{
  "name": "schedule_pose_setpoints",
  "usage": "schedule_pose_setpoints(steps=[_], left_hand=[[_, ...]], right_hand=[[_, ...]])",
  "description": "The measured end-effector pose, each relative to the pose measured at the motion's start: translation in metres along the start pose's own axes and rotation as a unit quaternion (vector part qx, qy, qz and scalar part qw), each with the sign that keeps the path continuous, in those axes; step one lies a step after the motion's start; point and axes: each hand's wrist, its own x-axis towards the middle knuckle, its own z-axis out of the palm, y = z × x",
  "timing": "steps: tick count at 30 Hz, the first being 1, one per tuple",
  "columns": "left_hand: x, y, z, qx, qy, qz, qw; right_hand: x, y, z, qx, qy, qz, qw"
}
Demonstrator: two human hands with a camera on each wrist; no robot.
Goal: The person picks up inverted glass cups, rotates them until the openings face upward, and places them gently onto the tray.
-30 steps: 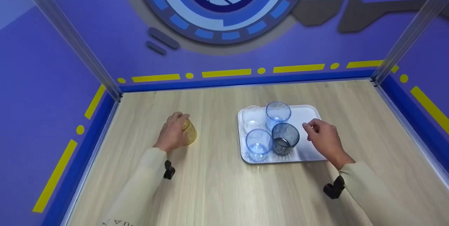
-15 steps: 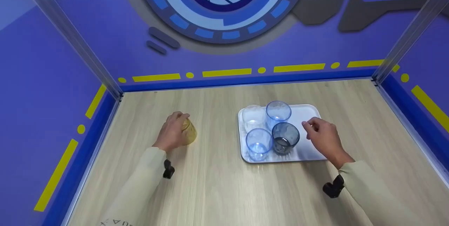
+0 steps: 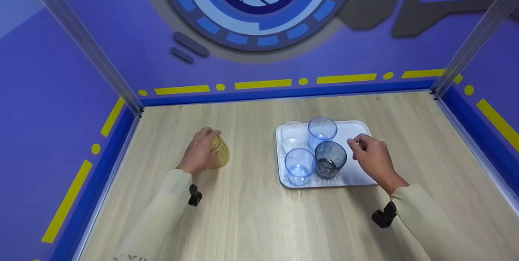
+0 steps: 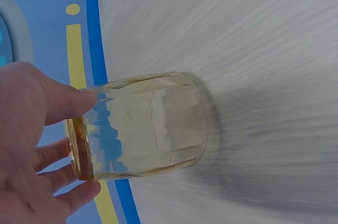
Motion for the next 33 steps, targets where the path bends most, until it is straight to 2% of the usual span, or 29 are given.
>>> schedule_pose_setpoints(steps=[7, 17, 33], left_hand=[[0.000, 0.006, -0.003, 0.001, 0.000, 0.008, 1.0000], [-0.001, 0.015, -0.008, 0.009, -0.008, 0.002, 0.9999], [-0.004, 0.027, -0.014, 0.005, -0.005, 0.028, 0.9996]], right_hand=[[0.000, -0.001, 0.000, 0.003, 0.000, -0.002, 1.000], [0.000, -0.003, 0.001, 0.012, 0.007, -0.017, 1.000], [0.000, -0.006, 0.001, 0.016, 0.008, -0.015, 1.000]])
